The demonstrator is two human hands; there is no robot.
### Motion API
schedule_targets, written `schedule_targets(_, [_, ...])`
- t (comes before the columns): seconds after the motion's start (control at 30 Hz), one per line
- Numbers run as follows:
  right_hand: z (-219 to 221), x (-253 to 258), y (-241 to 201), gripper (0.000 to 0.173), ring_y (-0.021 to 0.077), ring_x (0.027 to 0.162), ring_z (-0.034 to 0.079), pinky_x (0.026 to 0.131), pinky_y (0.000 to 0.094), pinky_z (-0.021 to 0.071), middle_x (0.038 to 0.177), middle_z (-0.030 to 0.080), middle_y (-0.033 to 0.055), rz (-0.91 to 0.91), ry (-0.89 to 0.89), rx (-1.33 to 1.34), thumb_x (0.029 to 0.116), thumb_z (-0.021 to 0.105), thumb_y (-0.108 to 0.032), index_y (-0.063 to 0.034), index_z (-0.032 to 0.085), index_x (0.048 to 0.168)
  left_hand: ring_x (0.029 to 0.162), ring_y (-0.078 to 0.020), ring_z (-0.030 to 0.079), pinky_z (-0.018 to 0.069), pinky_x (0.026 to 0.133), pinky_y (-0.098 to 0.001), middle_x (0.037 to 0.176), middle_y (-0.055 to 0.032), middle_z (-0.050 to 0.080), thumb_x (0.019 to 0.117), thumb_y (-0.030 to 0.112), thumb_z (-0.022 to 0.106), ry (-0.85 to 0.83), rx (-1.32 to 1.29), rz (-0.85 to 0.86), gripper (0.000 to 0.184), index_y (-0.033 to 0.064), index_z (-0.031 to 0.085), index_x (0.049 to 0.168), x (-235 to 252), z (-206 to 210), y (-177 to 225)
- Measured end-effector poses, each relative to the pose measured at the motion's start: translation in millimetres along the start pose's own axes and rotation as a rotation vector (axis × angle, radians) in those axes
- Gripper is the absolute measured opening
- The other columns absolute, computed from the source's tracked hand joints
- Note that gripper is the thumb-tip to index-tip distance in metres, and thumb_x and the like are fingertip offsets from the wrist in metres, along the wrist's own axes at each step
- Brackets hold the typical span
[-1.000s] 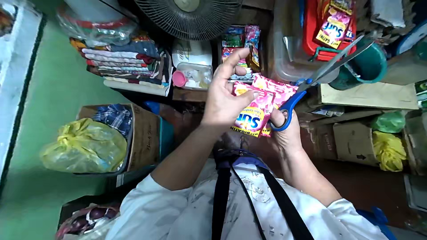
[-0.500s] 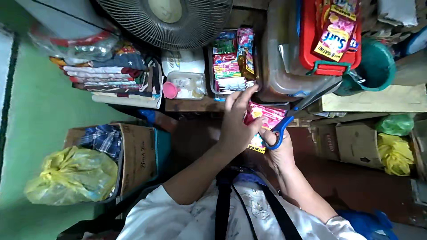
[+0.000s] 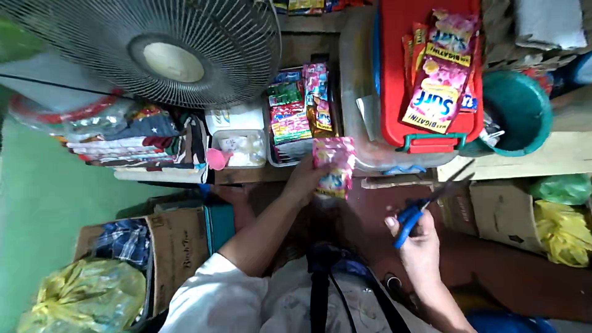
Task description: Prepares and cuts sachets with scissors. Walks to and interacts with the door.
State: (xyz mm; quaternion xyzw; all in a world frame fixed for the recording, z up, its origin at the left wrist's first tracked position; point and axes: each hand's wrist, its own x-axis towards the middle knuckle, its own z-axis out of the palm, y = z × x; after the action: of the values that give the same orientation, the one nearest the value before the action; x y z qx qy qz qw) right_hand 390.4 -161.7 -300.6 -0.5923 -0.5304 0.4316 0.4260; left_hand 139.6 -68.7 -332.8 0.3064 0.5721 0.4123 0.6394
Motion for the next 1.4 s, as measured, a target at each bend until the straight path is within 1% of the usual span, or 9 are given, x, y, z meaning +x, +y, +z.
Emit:
schedule_targets(0.17, [-36.9, -14.5, 39.3, 0.045, 0.005, 0.093, 0.069, 0.082, 0.0219, 0.0608, 0.105, 0.071, 0.0026, 0.174, -0.006, -0.04, 0.0863, 0.079, -0.019, 0.0023, 0.059, 0.121, 0.121, -0.0301, 0.062, 0.0526, 0.103, -0.0491, 0.133, -0.0236, 0.06, 0.0972, 0.016, 0.065, 0.3, 0.373, 0.147, 0.055, -0.0028, 0.044, 0.145, 123.7, -8.7, 14.3])
schedule_targets(0.27, [-51.3, -19.3, 55.1, 0.045, 0.0048, 0.091, 0.069, 0.08, 0.022, 0.0603, 0.102, 0.071, 0.0023, 0.275, 0.03, -0.029, 0.0831, 0.079, -0.018, 0.0016, 0.061, 0.12, 0.127, -0.0386, 0.058, 0.0475, 0.106, -0.0561, 0.137, -0.0285, 0.057, 0.0969, 0.015, 0.061, 0.381, 0.601, 0.057, 0.057, -0.0046, 0.042, 0.147, 175.5, -3.0, 18.0])
schedule_targets(0.47, [-79.0, -17.8, 69.8, 0.047, 0.0029, 0.089, 0.068, 0.08, 0.0196, 0.0591, 0.101, 0.071, 0.0019, 0.357, 0.121, -0.043, 0.0808, 0.079, -0.021, 0.0001, 0.062, 0.119, 0.122, -0.0406, 0.062, 0.0516, 0.098, -0.0605, 0.141, -0.0248, 0.057, 0.0979, 0.019, 0.059, 0.481, 0.926, -0.217, 0.061, 0.0022, 0.035, 0.152, 204.0, 37.3, 34.5])
schedule_targets(0.67, [-92.8, -14.0, 75.5, 0.044, 0.0014, 0.088, 0.069, 0.079, 0.0191, 0.0591, 0.1, 0.071, 0.0004, 0.362, 0.189, -0.041, 0.0808, 0.079, -0.02, -0.0024, 0.063, 0.117, 0.134, -0.0471, 0.049, 0.0456, 0.107, -0.0615, 0.151, -0.0317, 0.041, 0.0958, 0.024, 0.062, 0.634, 0.804, -0.01, 0.064, 0.0052, 0.041, 0.154, 199.5, 33.0, 45.5])
schedule_targets(0.83, [-94.6, -12.9, 79.5, 0.042, 0.001, 0.084, 0.068, 0.075, 0.0184, 0.0588, 0.097, 0.072, -0.0003, 0.345, 0.23, -0.026, 0.0811, 0.08, -0.02, -0.0028, 0.064, 0.116, 0.107, -0.0229, 0.064, 0.053, 0.095, -0.0414, 0.117, -0.0168, 0.065, 0.1025, 0.024, 0.054, 0.408, 0.688, 0.575, 0.036, -0.0006, 0.059, 0.128, 133.0, 70.2, 135.5])
schedule_targets(0.97, [-84.6, -10.4, 68.5, 0.041, -0.0001, 0.084, 0.068, 0.075, 0.0171, 0.0583, 0.097, 0.071, -0.0005, 0.305, 0.22, -0.013, 0.0819, 0.08, -0.018, -0.0027, 0.063, 0.117, 0.118, -0.0324, 0.06, 0.0439, 0.102, -0.0615, 0.114, -0.011, 0.069, 0.0959, 0.057, 0.059, 0.074, 1.051, 0.452, 0.048, 0.0133, 0.073, 0.112, 102.1, 118.6, 171.3])
schedule_targets(1.1, [-74.9, -20.5, 62.6, 0.042, 0.0021, 0.087, 0.069, 0.077, 0.0185, 0.0592, 0.099, 0.072, 0.0006, 0.266, 0.236, 0.007, 0.0829, 0.08, -0.02, -0.0031, 0.063, 0.118, 0.121, -0.0389, 0.056, 0.0416, 0.101, -0.0642, 0.117, -0.0152, 0.067, 0.089, 0.067, 0.063, 0.052, 1.238, 0.438, 0.061, 0.0112, 0.071, 0.112, 105.5, 138.0, 168.5])
schedule_targets(1.3, [-60.0, -54.1, 62.3, 0.039, 0.0057, 0.09, 0.071, 0.078, 0.0213, 0.0605, 0.101, 0.074, 0.0008, 0.274, 0.244, 0.047, 0.0841, 0.079, -0.019, -0.0042, 0.063, 0.117, 0.111, -0.0372, 0.062, 0.0442, 0.098, -0.0641, 0.108, -0.0167, 0.07, 0.0916, 0.043, 0.072, 0.026, 1.01, 0.467, 0.041, 0.0055, 0.073, 0.108, 109.6, 133.8, 170.2])
schedule_targets(1.4, [-52.1, -67.7, 57.6, 0.04, 0.0064, 0.09, 0.071, 0.078, 0.0213, 0.0604, 0.102, 0.073, 0.0025, 0.233, 0.23, 0.035, 0.0853, 0.079, -0.02, -0.0029, 0.063, 0.118, 0.088, -0.0178, 0.065, 0.0556, 0.082, -0.0383, 0.096, -0.0089, 0.066, 0.0933, 0.023, 0.072, -0.088, 0.594, 0.538, 0.024, 0.0025, 0.065, 0.104, 91.3, 129.4, 167.8])
